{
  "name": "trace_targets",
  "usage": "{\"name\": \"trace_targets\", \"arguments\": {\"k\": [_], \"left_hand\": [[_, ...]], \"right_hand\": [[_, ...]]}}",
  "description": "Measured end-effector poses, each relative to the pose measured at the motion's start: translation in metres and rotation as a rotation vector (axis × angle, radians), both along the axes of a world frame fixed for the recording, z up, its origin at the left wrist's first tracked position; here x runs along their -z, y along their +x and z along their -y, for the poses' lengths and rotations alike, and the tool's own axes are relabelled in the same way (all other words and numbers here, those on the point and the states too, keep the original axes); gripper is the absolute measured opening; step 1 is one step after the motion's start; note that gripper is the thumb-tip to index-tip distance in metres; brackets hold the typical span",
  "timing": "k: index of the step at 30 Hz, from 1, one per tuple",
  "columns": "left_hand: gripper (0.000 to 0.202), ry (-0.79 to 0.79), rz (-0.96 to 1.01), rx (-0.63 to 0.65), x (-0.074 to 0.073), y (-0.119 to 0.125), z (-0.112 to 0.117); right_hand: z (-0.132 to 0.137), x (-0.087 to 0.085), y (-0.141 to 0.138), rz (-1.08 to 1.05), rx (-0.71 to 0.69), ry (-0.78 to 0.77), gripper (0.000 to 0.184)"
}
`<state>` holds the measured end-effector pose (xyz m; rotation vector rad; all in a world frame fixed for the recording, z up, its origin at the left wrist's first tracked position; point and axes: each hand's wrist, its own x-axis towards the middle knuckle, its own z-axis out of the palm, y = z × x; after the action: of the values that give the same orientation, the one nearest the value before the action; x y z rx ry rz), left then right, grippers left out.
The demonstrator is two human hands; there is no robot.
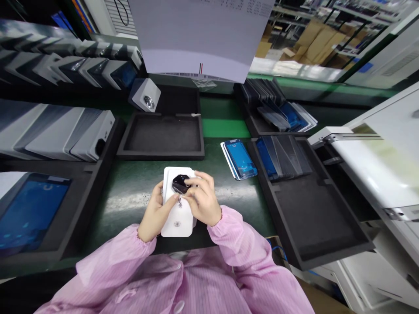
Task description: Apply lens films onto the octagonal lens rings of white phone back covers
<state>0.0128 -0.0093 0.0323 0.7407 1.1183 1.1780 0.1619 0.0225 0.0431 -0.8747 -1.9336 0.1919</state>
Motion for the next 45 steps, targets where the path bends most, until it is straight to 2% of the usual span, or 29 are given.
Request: {"name": "trace_targets", "arguments": {"k": [4, 11, 16, 30, 45], "left_hand": [[0.053, -0.016, -0.016, -0.045, -0.0019, -0.0026, -0.0018], [0.053, -0.026, 0.017, -0.057, -0.0020, -0.0056, -0.0035], [0.049, -0.010, 0.000, -0.065, -0.0030, -0.0050, -0.0032], [0.049, 0.053, -0.050, -0.075, 0.0003, -0.0054, -0.0021], [0.049, 0.041, -0.042, -0.070, -0.0014, -0.0056, -0.0022]], "right_hand": [[-0.0019, 0.0035, 0.0021, -0.010, -0.161, 0.077, 0.018], [-0.0007, 0.0039, 0.0058, 0.037, -0.250, 0.111, 0.027], [-0.0006, 0.0032, 0.0064, 0.018, -0.268, 0.093, 0.024], [0.0002, 0.0050, 0.0064, 0.029, -0.368, 0.080, 0.030], [0.0000, 0.0057, 0.0057, 0.052, -0.319, 0.096, 0.041]]}}
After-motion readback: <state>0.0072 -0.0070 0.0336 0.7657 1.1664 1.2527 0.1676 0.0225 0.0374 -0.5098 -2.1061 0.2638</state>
